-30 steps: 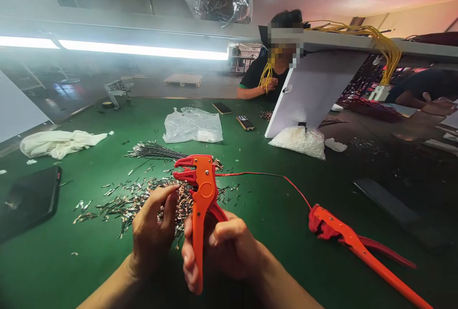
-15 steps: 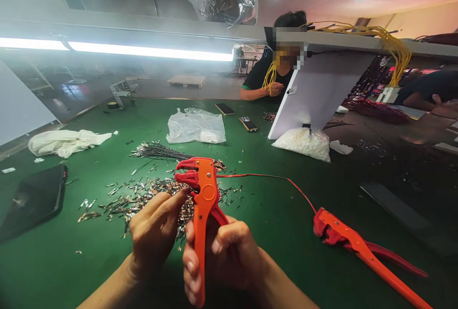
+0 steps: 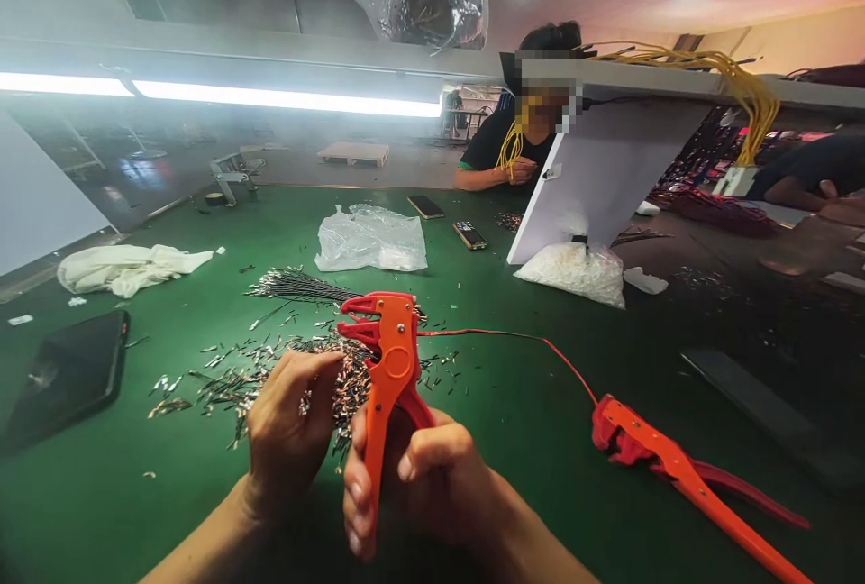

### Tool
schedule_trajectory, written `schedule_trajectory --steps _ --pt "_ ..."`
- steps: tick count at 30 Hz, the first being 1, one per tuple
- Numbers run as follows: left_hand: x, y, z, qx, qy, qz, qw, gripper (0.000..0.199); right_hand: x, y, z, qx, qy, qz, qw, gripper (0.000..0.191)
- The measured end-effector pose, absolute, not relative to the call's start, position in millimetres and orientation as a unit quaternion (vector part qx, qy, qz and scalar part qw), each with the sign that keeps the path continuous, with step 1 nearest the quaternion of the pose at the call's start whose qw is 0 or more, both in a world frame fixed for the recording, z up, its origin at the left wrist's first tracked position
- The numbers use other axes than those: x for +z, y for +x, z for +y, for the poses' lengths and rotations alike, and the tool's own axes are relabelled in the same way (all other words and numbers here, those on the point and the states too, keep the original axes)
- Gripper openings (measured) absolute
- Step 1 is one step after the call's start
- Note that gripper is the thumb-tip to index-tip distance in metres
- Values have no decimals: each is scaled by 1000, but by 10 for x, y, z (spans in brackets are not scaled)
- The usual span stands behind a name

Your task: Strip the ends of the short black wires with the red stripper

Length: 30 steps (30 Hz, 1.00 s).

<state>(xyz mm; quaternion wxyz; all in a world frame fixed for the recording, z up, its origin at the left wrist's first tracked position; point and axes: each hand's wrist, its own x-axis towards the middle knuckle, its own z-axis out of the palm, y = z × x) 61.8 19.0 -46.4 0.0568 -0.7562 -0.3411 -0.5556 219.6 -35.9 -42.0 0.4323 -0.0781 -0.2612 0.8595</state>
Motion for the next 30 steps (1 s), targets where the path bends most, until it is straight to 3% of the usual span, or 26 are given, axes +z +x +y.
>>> schedule_trajectory --steps 7,9,11,14,18,22,30 --pt "-432 644 107 -558 -762 -326 34 21 -366 2242 -345 776 -182 -370 478 38" --pt "-428 673 64 -543 -774 -324 21 16 -403 2267 -349 705 -275 -400 517 25" --pt "-431 698 36 -499 -803 -324 -16 28 -446 2298 -348 633 -360 -411 548 8" --pt "-454 719 34 -384 -853 -343 -87 48 -467 2304 -333 607 -402 -391 563 15" --pt "-527 747 42 -274 -883 -372 -86 44 -385 2210 -311 654 -419 -305 551 42" --pt "-612 783 30 -257 -885 -382 -66 30 -296 2145 -304 667 -390 -300 559 54" --pt "-480 681 122 -260 -888 -345 -159 39 -288 2250 -263 686 -390 -269 552 52"
